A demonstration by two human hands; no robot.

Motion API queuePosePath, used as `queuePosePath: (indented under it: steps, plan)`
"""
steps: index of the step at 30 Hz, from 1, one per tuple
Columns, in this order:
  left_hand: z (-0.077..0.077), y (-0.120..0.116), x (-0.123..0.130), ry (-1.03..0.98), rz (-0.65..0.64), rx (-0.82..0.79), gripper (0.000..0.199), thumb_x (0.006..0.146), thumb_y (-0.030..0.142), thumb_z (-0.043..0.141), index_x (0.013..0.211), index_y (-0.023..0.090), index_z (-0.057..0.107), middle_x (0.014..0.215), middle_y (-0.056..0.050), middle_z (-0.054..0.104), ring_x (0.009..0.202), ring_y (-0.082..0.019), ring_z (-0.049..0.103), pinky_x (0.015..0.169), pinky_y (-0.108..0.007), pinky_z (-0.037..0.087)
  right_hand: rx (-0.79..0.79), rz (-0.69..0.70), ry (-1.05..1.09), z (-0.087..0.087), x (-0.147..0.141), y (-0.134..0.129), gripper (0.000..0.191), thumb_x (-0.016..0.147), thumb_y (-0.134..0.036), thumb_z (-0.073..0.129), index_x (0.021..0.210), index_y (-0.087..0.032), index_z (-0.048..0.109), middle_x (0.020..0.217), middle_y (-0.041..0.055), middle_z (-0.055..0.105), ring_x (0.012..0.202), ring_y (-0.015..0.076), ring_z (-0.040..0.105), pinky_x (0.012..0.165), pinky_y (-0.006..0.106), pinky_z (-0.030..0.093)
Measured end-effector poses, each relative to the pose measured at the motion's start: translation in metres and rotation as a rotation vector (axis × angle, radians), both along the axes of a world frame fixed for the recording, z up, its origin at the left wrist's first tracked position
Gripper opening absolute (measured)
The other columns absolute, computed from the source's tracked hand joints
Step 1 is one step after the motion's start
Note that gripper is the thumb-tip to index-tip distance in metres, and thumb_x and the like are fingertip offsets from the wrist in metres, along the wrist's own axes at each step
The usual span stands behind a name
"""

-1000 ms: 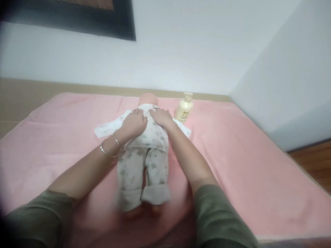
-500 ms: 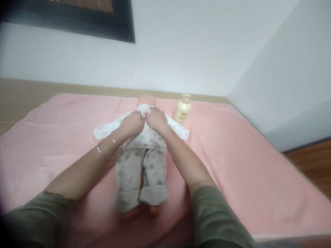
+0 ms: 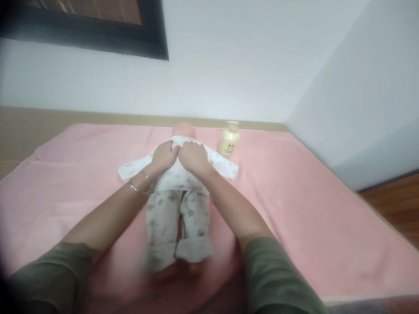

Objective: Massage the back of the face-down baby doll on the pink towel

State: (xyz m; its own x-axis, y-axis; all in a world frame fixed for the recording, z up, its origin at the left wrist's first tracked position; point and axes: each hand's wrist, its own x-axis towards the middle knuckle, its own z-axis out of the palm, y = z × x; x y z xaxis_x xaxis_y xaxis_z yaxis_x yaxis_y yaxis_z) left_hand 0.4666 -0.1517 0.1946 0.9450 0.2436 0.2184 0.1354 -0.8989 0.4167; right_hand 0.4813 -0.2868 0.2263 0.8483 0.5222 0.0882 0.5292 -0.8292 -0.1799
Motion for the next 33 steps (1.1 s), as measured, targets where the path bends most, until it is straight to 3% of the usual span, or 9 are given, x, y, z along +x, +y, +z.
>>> queuePosePath:
  steps: [3,7,11,14,18,24,29,33]
  plan:
    - [-0.006,-0.002,0.002,-0.036,0.017,0.029,0.056,0.100,0.043,0.032,0.125,0.006,0.066,0.129,-0.023,0.071,0.123,-0.038,0.065,0.108,-0.048,0.049,0.131,-0.071,-0.013,-0.016,0.023,0.001,0.049,0.105,-0.037,0.031,0.136,-0.008,0.057,0.149,0.0212,0.059,0.140,0.0338,0.051,0.120,0.051,0.035]
    - [-0.006,-0.002,0.001,-0.025,0.009,0.042,0.055,0.101,0.042,0.031,0.127,0.008,0.065,0.128,-0.021,0.072,0.123,-0.035,0.065,0.109,-0.046,0.049,0.161,-0.116,-0.056,-0.028,0.030,0.003,0.052,0.103,-0.037,0.031,0.139,-0.008,0.055,0.151,0.0202,0.058,0.141,0.0348,0.049,0.122,0.054,0.031]
    - [0.006,-0.012,-0.009,0.037,-0.022,0.145,0.052,0.102,0.035,0.030,0.126,0.003,0.064,0.130,-0.026,0.068,0.127,-0.037,0.062,0.112,-0.048,0.046,0.192,-0.086,-0.012,-0.023,0.029,0.000,0.053,0.102,-0.041,0.033,0.136,-0.009,0.058,0.146,0.0196,0.062,0.137,0.0347,0.053,0.119,0.052,0.035]
    - [0.016,-0.019,-0.017,0.062,-0.084,0.202,0.042,0.098,0.021,0.034,0.121,0.006,0.066,0.128,-0.025,0.068,0.128,-0.035,0.061,0.112,-0.046,0.046,0.173,-0.049,0.028,-0.016,0.030,-0.005,0.059,0.103,-0.047,0.034,0.144,-0.008,0.053,0.151,0.0199,0.059,0.140,0.0351,0.051,0.119,0.051,0.035]
    - [0.016,-0.007,-0.011,0.057,-0.162,0.104,0.043,0.098,0.019,0.032,0.126,0.008,0.063,0.132,-0.023,0.067,0.127,-0.032,0.063,0.110,-0.044,0.048,0.111,-0.052,0.070,-0.010,0.018,-0.003,0.068,0.105,-0.053,0.030,0.150,-0.005,0.047,0.159,0.0225,0.049,0.148,0.0375,0.042,0.123,0.055,0.027]
    - [0.000,0.022,0.007,0.009,-0.212,-0.099,0.050,0.103,0.042,0.030,0.123,0.012,0.064,0.129,-0.019,0.070,0.120,-0.030,0.065,0.107,-0.043,0.050,0.105,-0.116,0.047,-0.004,-0.008,0.008,0.069,0.107,-0.054,0.022,0.148,-0.005,0.048,0.158,0.0240,0.049,0.150,0.0391,0.040,0.123,0.059,0.026]
    - [0.012,-0.001,-0.010,0.049,-0.138,0.094,0.049,0.103,0.032,0.029,0.127,0.005,0.063,0.129,-0.024,0.068,0.124,-0.034,0.063,0.110,-0.047,0.047,0.177,-0.095,0.075,-0.009,0.018,-0.003,0.059,0.105,-0.048,0.031,0.142,-0.009,0.056,0.153,0.0199,0.057,0.143,0.0365,0.049,0.121,0.058,0.031]
    - [0.023,-0.020,-0.025,0.049,-0.115,0.211,0.047,0.101,0.025,0.031,0.129,0.001,0.060,0.131,-0.028,0.065,0.132,-0.036,0.058,0.114,-0.046,0.045,0.207,-0.106,0.129,-0.011,0.033,-0.011,0.060,0.103,-0.053,0.034,0.144,-0.015,0.056,0.151,0.0162,0.060,0.138,0.0356,0.056,0.121,0.060,0.030]
